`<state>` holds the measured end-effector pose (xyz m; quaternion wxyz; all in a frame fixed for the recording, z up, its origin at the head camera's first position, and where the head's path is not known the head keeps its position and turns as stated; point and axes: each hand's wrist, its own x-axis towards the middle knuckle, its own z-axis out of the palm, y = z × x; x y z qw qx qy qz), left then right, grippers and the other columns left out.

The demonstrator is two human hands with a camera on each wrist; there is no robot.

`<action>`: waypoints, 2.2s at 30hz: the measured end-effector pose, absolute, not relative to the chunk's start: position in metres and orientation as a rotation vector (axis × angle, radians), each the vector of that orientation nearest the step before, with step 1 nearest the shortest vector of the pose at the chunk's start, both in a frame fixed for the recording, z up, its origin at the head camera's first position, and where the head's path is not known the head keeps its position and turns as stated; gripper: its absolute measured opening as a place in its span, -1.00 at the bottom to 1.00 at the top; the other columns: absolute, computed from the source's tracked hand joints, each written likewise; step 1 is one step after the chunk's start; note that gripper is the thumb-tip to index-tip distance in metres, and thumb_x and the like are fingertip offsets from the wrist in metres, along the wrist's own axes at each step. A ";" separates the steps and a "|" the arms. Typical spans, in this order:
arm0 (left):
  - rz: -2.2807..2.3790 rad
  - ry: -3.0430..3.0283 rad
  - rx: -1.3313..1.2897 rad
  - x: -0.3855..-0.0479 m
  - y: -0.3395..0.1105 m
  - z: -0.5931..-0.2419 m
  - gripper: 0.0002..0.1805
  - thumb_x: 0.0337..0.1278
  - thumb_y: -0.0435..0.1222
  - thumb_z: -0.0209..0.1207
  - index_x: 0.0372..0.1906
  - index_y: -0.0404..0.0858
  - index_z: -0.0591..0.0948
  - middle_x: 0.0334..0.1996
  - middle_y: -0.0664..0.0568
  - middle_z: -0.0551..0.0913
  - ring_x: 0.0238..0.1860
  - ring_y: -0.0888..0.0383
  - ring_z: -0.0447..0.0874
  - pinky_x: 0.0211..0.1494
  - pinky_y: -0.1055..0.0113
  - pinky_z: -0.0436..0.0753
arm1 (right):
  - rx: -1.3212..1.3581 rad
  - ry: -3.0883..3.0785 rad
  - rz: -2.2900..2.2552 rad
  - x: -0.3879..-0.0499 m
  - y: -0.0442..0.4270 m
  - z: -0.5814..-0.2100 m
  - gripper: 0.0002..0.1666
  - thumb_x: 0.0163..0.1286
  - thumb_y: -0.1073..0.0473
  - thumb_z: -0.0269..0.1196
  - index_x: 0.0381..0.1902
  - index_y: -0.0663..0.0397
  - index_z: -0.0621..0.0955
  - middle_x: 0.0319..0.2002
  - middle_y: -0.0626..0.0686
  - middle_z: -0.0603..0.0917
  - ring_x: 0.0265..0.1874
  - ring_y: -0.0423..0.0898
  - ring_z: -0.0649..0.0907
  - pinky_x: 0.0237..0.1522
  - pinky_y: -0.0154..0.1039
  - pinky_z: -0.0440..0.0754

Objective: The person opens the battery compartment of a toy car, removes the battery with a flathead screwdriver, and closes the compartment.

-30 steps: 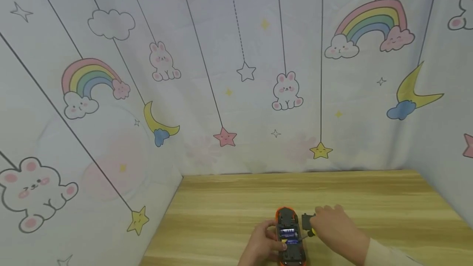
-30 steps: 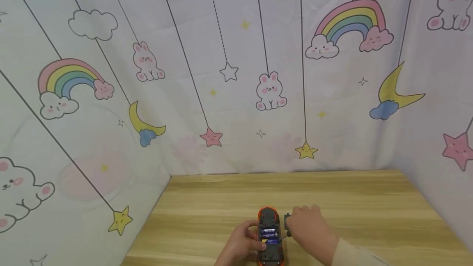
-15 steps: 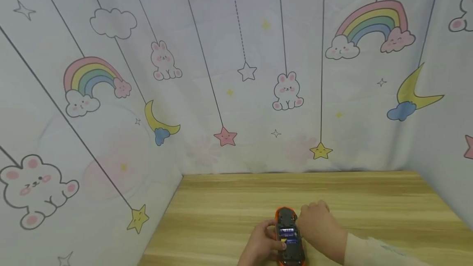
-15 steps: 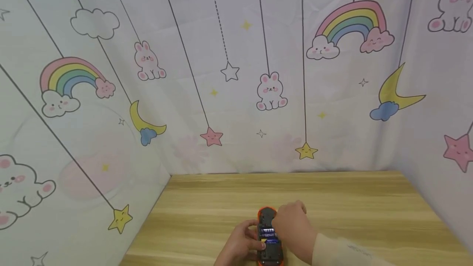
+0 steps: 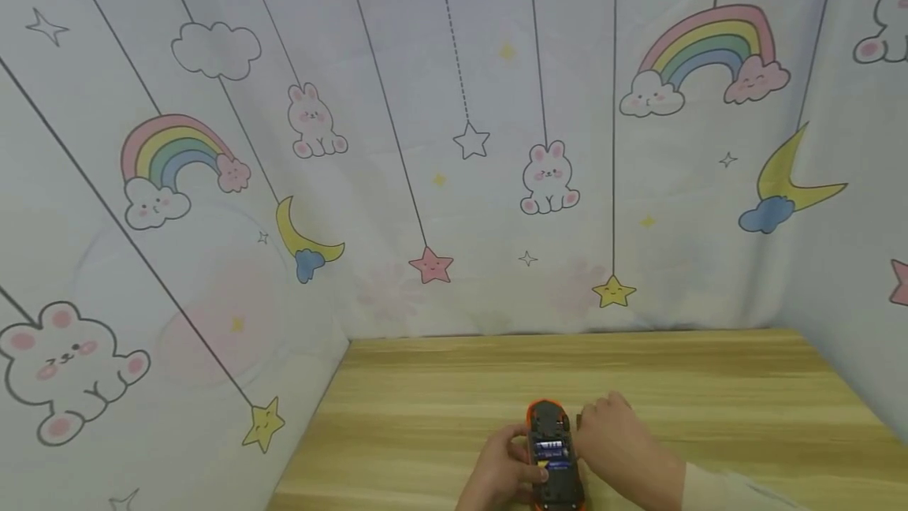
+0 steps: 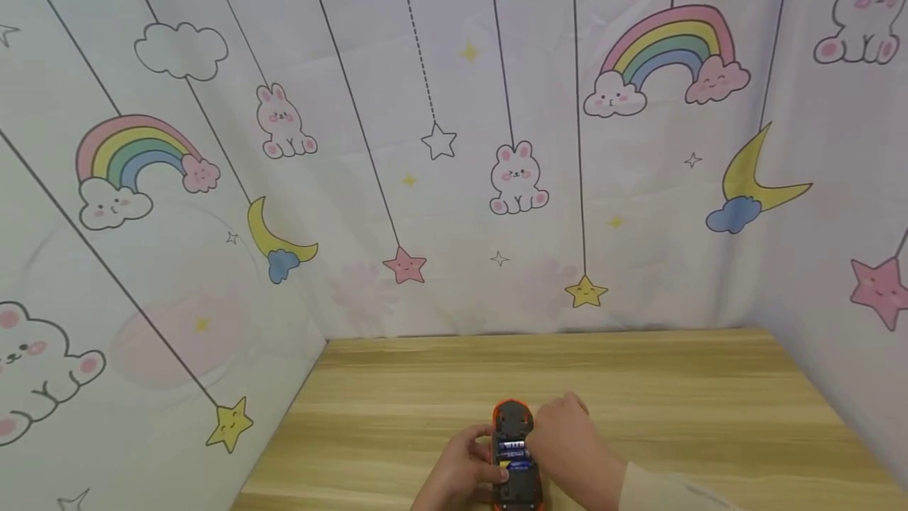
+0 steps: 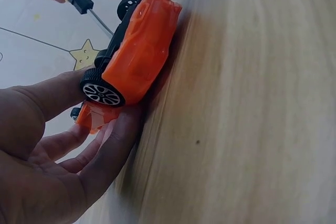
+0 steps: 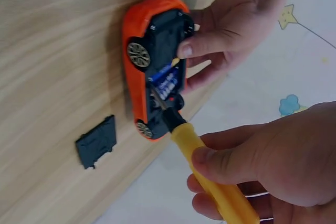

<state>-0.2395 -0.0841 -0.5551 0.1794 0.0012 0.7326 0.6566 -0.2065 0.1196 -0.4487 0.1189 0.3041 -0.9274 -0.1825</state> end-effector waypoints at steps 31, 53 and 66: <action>1.904 2.061 0.029 -0.238 -0.085 -0.554 -0.22 -0.20 -0.75 0.34 0.27 -0.29 0.54 -0.29 -0.18 0.56 -0.34 -0.02 0.74 -0.36 0.04 0.79 | 0.878 -2.927 0.467 -0.218 0.208 -0.508 -0.71 0.12 0.28 0.49 -0.16 -0.09 0.83 -0.50 -0.28 0.48 -0.55 -0.39 0.32 -0.54 -0.41 0.37; 1.850 2.078 0.001 -0.241 -0.086 -0.558 -0.21 -0.18 -0.73 0.37 0.29 -0.27 0.53 -0.27 -0.18 0.55 -0.34 -0.04 0.75 -0.35 0.06 0.80 | 0.962 -2.792 0.285 -0.215 0.207 -0.509 -0.72 0.06 0.26 0.54 -0.24 -0.11 0.78 -0.51 -0.28 0.45 -0.56 -0.43 0.35 -0.58 -0.40 0.38; 1.846 2.065 -0.012 -0.239 -0.085 -0.555 -0.22 -0.16 -0.71 0.38 0.30 -0.28 0.52 -0.26 -0.18 0.55 -0.31 -0.03 0.75 -0.33 0.06 0.80 | 0.849 -2.839 0.301 -0.215 0.210 -0.509 -0.67 0.05 0.25 0.54 -0.18 -0.09 0.76 -0.44 -0.25 0.56 -0.52 -0.41 0.48 -0.51 -0.37 0.52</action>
